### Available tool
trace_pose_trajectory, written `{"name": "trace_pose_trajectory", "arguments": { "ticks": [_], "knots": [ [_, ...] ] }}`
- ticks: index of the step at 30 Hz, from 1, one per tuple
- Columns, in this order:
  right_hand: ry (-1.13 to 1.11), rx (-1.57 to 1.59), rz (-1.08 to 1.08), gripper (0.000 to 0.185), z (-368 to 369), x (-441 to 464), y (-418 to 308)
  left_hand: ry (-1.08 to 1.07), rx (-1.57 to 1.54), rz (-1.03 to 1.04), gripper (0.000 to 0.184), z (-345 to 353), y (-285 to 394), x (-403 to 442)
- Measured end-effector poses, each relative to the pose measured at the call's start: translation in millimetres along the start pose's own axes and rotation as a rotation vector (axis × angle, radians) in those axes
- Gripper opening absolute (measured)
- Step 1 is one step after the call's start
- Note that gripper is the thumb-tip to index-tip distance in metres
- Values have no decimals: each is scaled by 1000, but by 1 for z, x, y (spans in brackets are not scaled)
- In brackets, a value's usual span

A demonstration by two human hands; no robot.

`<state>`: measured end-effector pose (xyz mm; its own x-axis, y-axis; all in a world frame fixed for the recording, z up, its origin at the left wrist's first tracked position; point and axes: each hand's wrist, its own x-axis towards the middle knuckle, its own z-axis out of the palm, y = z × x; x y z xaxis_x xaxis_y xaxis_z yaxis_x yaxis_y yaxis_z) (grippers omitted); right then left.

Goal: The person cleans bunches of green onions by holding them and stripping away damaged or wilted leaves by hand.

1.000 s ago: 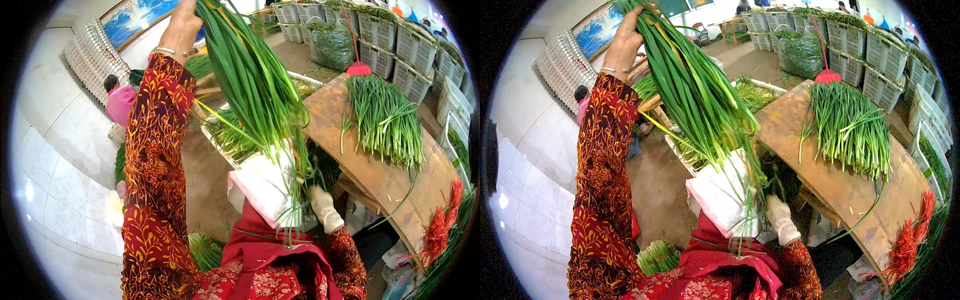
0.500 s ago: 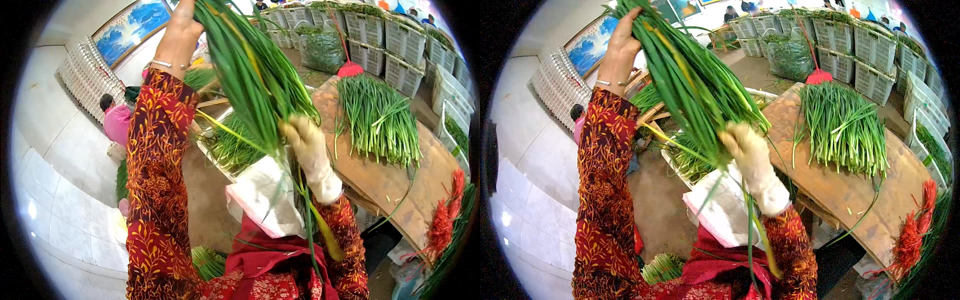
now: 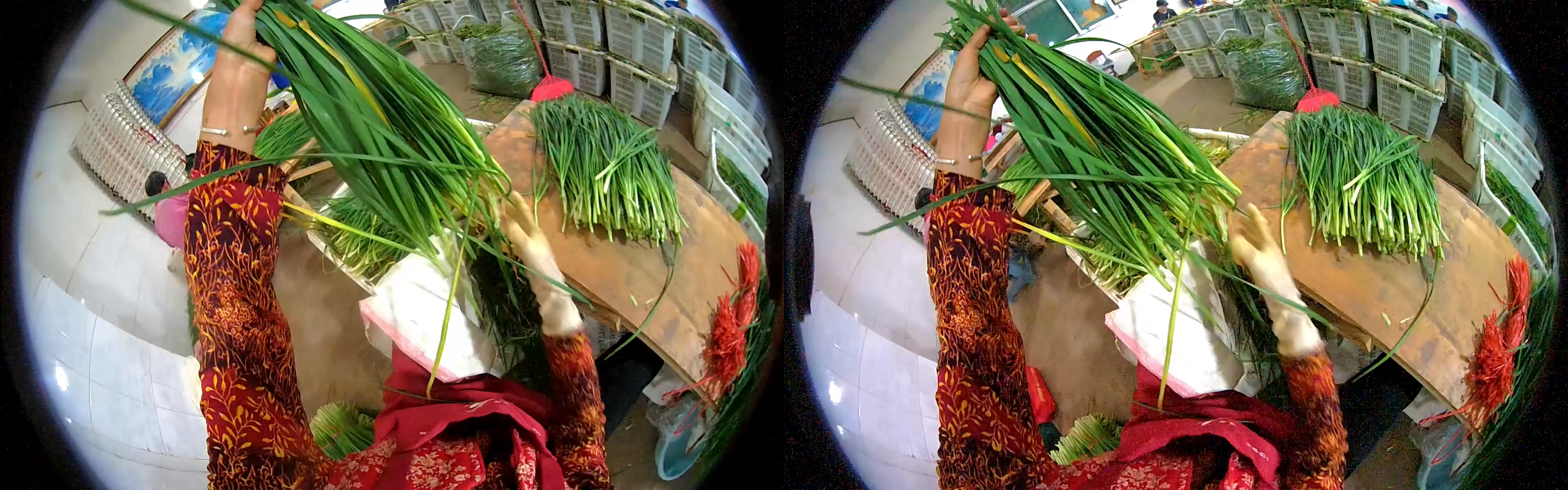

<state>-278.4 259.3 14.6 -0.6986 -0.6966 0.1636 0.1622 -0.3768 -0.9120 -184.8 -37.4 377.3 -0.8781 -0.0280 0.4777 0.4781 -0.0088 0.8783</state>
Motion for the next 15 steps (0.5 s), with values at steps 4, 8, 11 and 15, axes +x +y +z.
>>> {"name": "trace_pose_trajectory", "arguments": {
  "ticks": [4, 8, 11, 15],
  "knots": [
    [-228, 342, 184, 45, 56, 21, -6, 126, 101, 132, 20, 60, -15, -8],
    [-233, -37, 142, 33, 60, 11, 18, 158, 181, 132, 20, 65, -22, -16],
    [-135, -309, 191, 33, 41, -13, 32, 133, 129, 91, 22, 53, -30, -23],
    [-25, -632, 127, 31, 14, -57, 51, 394, 185, -34, 21, 50, -68, -41]
  ]
}}
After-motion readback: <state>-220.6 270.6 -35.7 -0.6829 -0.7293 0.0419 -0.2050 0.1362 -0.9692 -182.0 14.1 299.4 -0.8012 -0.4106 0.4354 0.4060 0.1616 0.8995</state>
